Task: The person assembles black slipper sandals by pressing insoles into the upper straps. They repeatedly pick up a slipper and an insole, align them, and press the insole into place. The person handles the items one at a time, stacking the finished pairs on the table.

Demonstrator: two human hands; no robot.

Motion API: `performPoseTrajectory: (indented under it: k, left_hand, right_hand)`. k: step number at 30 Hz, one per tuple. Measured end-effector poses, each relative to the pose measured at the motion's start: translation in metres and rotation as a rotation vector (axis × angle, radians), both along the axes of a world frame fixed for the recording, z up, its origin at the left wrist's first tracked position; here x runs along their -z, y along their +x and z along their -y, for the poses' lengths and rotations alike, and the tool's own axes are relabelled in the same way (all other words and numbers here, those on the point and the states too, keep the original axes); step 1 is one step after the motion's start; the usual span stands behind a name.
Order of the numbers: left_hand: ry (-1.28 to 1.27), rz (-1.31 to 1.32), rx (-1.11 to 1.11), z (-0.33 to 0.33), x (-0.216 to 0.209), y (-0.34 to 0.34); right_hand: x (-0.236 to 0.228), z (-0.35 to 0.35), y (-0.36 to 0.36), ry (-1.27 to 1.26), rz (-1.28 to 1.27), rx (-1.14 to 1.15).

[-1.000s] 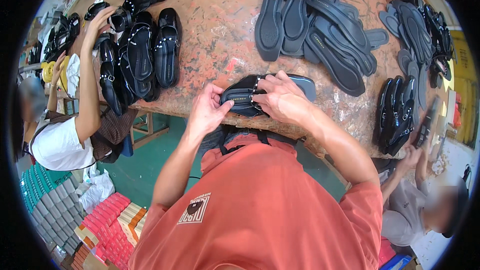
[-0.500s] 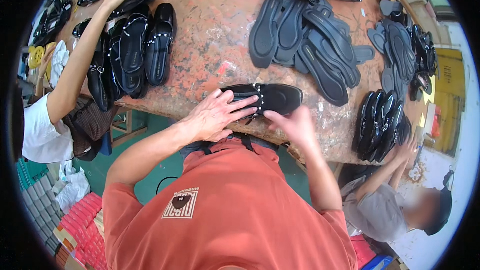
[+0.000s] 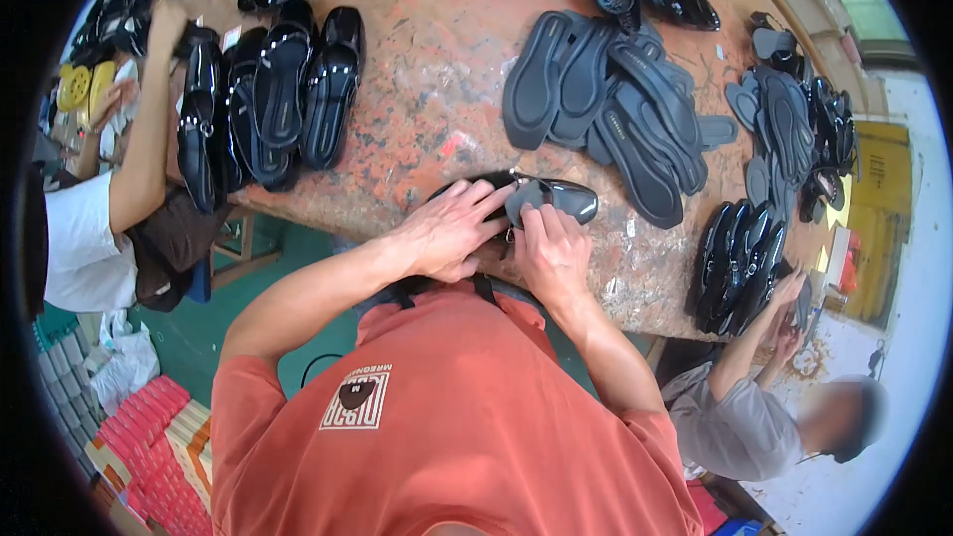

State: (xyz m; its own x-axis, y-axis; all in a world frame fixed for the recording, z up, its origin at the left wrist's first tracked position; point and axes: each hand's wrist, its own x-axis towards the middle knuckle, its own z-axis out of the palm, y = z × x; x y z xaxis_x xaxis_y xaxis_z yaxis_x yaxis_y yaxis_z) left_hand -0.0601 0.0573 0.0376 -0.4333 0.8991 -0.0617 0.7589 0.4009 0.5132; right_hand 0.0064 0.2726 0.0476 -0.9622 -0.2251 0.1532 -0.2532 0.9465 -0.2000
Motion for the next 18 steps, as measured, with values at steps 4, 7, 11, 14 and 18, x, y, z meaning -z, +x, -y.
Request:
performPoseTrajectory:
  k: [4,7,11,14,18]
  left_hand:
    - [0.214,0.035,0.088,0.015,0.022,-0.003]
    - [0.218,0.081,0.202,0.018,0.014,-0.014]
    - [0.134,0.003,0.229,0.018,0.015,-0.014]
    - [0.071,0.020,0.245,0.017,0.005,-0.015]
    - [0.075,0.023,0.263,0.017,0.001,-0.023]
  right_hand:
    - [-0.014,-0.015,-0.020,0.019,0.164,-0.116]
    - [-0.026,-0.039,-0.025,-0.034,0.228,-0.312]
    - [-0.032,-0.052,-0.029,0.012,0.256,-0.459]
    - [-0.034,-0.057,-0.028,0.105,0.320,-0.495]
    - [-0.021,-0.071,-0.035,0.004,0.180,-0.496]
